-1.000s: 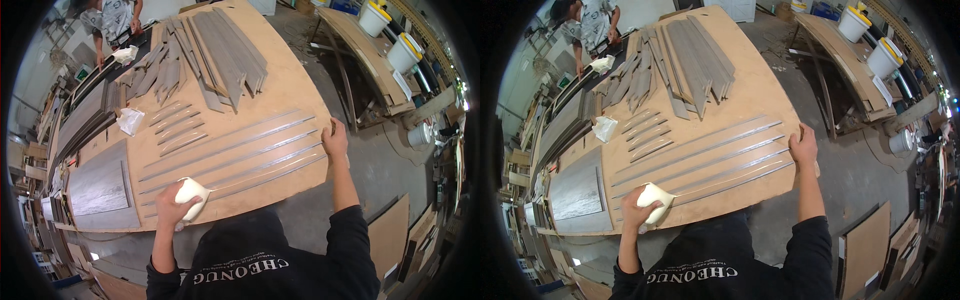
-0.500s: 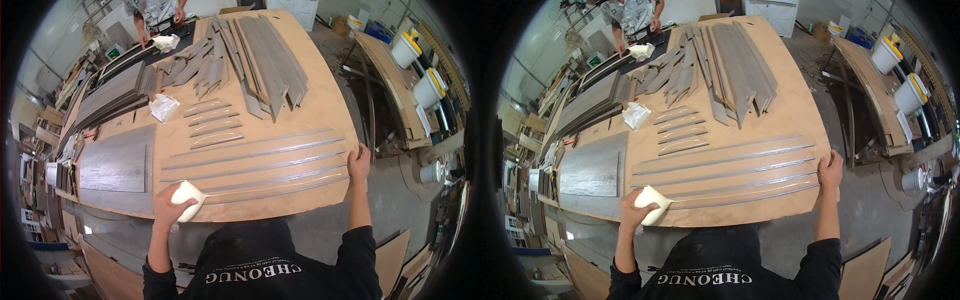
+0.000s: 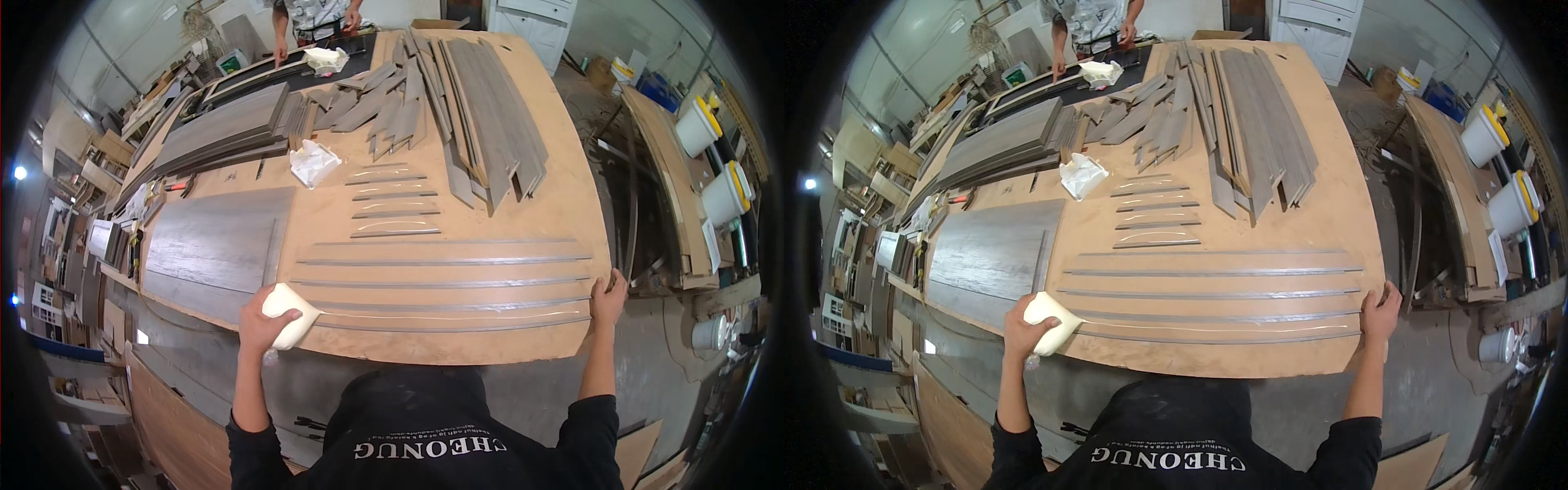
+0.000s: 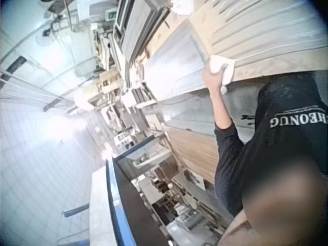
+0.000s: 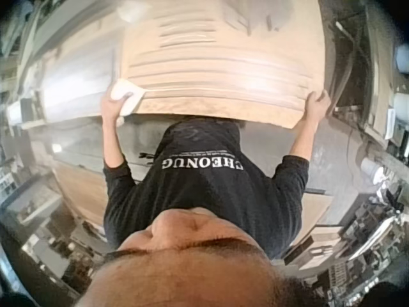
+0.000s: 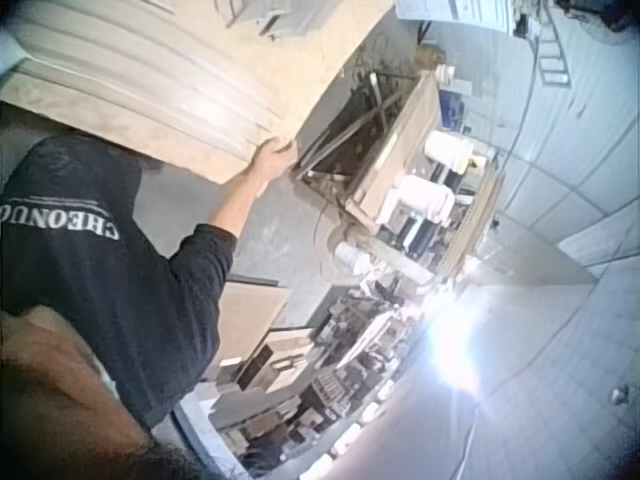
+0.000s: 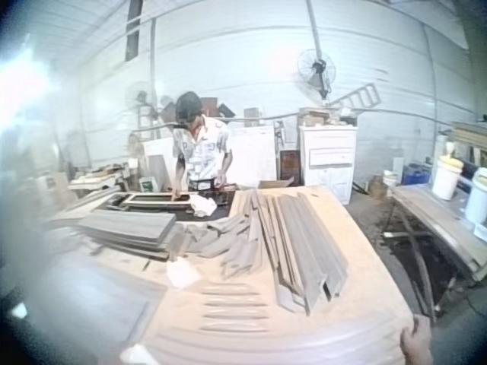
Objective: Applying adhesive to wood strips and using a pneumatic nail gun to assemble a wooden furniture panel.
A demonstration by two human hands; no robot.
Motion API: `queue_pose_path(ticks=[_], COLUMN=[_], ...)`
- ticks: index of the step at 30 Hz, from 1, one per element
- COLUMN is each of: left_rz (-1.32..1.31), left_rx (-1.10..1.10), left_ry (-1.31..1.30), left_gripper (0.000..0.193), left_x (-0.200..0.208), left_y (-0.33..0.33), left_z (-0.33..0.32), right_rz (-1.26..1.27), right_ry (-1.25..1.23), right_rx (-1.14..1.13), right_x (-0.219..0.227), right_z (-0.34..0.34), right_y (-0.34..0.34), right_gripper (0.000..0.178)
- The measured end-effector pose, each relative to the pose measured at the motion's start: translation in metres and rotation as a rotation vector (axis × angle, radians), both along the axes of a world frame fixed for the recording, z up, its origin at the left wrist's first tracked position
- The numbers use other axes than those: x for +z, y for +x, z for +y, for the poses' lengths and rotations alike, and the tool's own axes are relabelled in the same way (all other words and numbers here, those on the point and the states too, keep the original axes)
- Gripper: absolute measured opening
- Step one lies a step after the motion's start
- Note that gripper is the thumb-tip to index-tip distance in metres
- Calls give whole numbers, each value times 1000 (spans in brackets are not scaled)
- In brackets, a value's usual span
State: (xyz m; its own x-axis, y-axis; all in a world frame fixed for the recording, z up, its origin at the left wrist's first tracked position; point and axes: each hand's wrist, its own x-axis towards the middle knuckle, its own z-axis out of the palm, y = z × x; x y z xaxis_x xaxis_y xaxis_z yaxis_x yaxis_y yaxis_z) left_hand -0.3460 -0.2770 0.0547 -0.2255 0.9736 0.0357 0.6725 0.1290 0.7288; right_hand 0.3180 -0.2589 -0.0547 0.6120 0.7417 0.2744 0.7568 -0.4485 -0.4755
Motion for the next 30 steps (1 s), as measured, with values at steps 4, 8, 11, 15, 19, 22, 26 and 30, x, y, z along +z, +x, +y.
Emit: queue_pose_path(ticks=[4, 8, 11, 15, 19, 22, 26, 30], left_rz=[20, 16, 20, 29, 25, 175, 177, -466], left_rx=[31, 75, 96, 135, 144, 121, 187, 116], left_ry=[-4, -68, -42, -60, -38, -52, 4, 129], left_gripper=[57, 64, 65, 65, 64, 63, 64, 69], left_x=[9, 13, 4, 10, 3, 1, -2, -7], left_y=[-9, -24, -39, -40, -44, -44, -35, -20], left_z=[0, 0, -2, -2, -6, -7, 0, 14], right_rz=[-50, -46, -32, -41, -70, -8, -15, -113], right_ry=[57, 59, 65, 58, 79, 43, 57, 23], right_rx=[39, 43, 40, 43, 64, 54, 47, -27], right_x=[-11, -13, -13, -14, -17, -7, -6, -18], right_z=[-3, -1, 0, 0, 0, -2, -12, -9], right_y=[10, 9, 8, 9, 13, 10, 14, 21], right_gripper=[47, 47, 46, 45, 44, 47, 45, 46])
